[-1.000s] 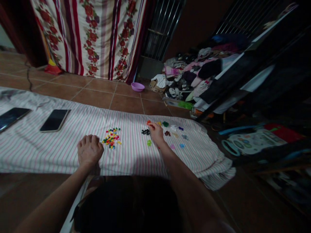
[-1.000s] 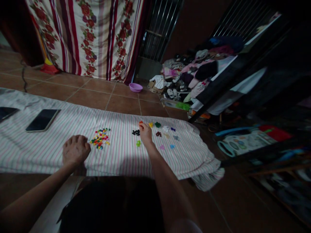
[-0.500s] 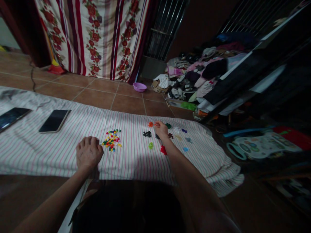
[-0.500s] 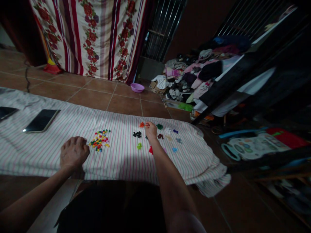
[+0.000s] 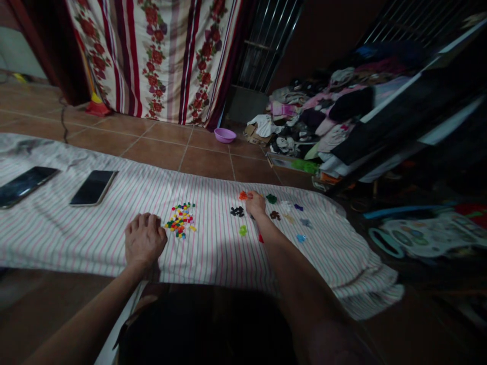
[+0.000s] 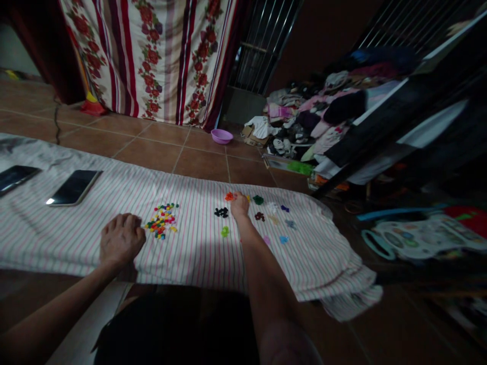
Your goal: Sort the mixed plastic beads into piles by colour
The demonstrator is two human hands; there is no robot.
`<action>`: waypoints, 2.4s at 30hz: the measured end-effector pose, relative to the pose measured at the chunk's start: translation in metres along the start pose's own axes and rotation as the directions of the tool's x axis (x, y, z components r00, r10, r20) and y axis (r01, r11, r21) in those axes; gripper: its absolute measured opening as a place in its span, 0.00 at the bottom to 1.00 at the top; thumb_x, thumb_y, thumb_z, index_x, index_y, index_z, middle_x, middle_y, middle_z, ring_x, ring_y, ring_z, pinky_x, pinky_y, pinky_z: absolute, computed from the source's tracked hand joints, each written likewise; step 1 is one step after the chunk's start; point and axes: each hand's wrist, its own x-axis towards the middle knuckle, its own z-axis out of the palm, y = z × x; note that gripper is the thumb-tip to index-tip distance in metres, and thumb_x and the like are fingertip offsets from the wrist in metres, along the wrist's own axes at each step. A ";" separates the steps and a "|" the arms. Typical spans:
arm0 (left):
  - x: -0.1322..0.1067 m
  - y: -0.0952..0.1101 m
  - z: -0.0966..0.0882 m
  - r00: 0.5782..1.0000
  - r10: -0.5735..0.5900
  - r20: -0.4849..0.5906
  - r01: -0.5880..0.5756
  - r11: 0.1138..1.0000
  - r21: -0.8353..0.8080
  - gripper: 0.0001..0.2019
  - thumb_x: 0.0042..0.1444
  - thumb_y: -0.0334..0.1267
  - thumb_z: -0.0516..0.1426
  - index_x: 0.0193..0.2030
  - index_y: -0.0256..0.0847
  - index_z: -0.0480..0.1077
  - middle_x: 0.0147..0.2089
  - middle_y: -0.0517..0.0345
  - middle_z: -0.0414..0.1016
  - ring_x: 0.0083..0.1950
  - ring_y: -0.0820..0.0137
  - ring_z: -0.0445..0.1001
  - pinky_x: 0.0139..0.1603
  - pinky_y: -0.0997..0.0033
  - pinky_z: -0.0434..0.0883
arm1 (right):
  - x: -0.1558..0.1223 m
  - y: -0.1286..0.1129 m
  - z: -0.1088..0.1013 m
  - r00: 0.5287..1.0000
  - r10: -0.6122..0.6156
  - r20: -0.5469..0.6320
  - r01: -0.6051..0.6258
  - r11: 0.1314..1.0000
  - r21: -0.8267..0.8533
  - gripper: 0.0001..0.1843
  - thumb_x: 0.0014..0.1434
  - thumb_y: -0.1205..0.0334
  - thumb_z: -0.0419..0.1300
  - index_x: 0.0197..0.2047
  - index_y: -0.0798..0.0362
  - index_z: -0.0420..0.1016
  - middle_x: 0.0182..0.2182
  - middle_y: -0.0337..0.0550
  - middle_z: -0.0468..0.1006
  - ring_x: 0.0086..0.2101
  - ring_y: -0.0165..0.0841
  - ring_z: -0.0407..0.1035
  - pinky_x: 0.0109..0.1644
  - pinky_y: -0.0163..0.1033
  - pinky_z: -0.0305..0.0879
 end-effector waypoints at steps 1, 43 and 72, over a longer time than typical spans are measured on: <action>0.000 0.000 0.000 1.000 0.002 -0.001 -0.002 1.000 0.000 0.11 0.58 0.36 0.48 0.42 0.40 0.68 0.45 0.48 0.72 0.50 0.56 0.67 0.49 0.58 0.61 | 0.000 0.000 0.000 1.000 0.017 -0.008 -0.018 1.000 -0.011 0.18 0.51 0.75 0.55 0.43 0.56 0.79 0.36 0.47 0.82 0.41 0.35 0.75 0.47 0.35 0.67; 0.000 -0.001 0.003 0.999 -0.048 0.011 0.049 0.994 -0.097 0.12 0.57 0.35 0.48 0.43 0.39 0.70 0.45 0.44 0.71 0.53 0.54 0.65 0.51 0.54 0.60 | -0.155 -0.140 0.011 0.599 -0.758 0.258 0.701 0.652 0.289 0.09 0.60 0.71 0.59 0.42 0.52 0.78 0.40 0.46 0.77 0.44 0.37 0.68 0.52 0.44 0.63; 0.000 -0.001 0.003 0.999 -0.047 0.017 0.048 0.998 -0.047 0.12 0.57 0.37 0.48 0.43 0.40 0.69 0.46 0.46 0.72 0.52 0.55 0.66 0.51 0.56 0.60 | -0.163 -0.139 0.024 0.691 -0.720 0.059 0.653 0.658 0.376 0.07 0.61 0.68 0.54 0.39 0.50 0.71 0.36 0.44 0.76 0.41 0.38 0.68 0.49 0.43 0.64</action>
